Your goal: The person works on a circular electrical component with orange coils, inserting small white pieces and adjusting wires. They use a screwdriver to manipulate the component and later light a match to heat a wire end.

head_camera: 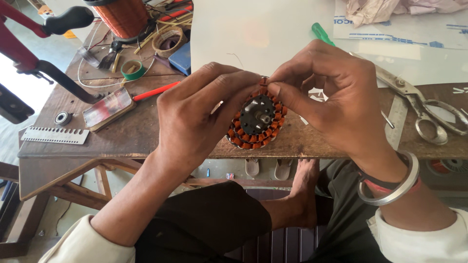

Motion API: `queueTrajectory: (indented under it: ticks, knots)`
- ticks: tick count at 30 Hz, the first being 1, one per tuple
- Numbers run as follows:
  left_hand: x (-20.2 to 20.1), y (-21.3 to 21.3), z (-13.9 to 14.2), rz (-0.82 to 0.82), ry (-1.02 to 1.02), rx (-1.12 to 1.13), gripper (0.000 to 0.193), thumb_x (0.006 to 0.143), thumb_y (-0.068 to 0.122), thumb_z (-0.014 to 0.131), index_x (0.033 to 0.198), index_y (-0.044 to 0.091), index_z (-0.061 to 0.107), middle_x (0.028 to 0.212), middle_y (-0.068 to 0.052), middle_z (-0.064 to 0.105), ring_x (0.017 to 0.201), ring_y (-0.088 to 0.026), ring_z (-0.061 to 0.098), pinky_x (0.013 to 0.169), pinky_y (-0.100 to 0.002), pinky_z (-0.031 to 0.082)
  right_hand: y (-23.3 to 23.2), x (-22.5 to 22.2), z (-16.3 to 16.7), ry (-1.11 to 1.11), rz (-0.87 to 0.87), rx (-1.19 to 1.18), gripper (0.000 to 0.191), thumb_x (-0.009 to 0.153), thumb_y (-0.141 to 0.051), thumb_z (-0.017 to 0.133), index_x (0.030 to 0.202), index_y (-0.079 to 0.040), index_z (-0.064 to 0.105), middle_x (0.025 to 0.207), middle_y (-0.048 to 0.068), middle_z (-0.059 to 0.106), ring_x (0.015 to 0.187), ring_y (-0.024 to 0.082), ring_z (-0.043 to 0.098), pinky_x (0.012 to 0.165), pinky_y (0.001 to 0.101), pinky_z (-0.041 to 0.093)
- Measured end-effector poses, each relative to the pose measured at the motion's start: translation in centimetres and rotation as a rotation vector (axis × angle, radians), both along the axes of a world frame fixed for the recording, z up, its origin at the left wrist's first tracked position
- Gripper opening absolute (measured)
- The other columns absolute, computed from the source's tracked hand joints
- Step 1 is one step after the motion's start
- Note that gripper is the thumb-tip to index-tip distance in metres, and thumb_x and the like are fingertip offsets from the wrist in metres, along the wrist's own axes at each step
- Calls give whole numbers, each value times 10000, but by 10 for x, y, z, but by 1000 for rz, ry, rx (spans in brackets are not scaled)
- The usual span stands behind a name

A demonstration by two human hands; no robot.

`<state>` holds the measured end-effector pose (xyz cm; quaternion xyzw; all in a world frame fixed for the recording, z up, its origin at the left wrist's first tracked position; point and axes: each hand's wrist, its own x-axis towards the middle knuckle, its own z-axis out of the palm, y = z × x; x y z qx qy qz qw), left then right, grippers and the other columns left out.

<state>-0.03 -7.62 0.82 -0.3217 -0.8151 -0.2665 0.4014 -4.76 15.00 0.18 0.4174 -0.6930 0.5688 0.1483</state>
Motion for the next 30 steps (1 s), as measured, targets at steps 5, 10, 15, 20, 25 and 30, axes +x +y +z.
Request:
queueTrajectory:
  ticks: [5,10,15,20,25,30]
  knots:
    - [-3,1,1,13,30,-50,206,1048,84,801,1236,85,717,1073,-29,703,935,-150,723,799,-284,603,0,-4,-2,0,2,-13,98,1014,-4,787,1100,-1,741,1004,39,687,901,90,691,758,188,580]
    - [-5,2,2,38,90,-147,235,1050,79,800,1261,64,697,1083,-36,682,978,-160,712,824,-306,603,1,-5,-4,-31,-2,-22,103,1006,-16,789,1101,-13,748,989,34,685,881,82,690,739,184,580]
    - [-8,5,2,34,93,-173,217,1046,74,798,1230,47,686,1082,-37,680,988,-165,709,836,-311,605,5,-9,-4,-13,-8,-8,103,1010,-19,793,1106,-19,754,985,32,685,884,80,685,739,182,577]
    - [-9,10,0,37,29,-106,218,1047,54,780,1248,81,699,1096,-32,700,958,-159,723,811,-295,602,8,-13,-7,-9,-6,-11,103,1008,-23,793,1102,-30,752,991,27,688,888,77,692,724,180,579]
    - [-13,10,-2,8,-28,-70,179,1046,18,746,1211,81,713,1097,-43,728,926,-159,748,784,-282,607,8,-16,-11,-21,15,-45,91,1011,-22,791,1091,-28,748,994,27,691,898,81,683,740,189,573]
    - [-20,5,-7,-27,-133,9,81,1070,17,724,1124,75,735,1058,-35,762,930,-123,774,795,-251,642,5,-19,-22,-39,11,-135,99,963,2,760,1049,-26,719,1020,26,658,971,101,661,875,243,587]
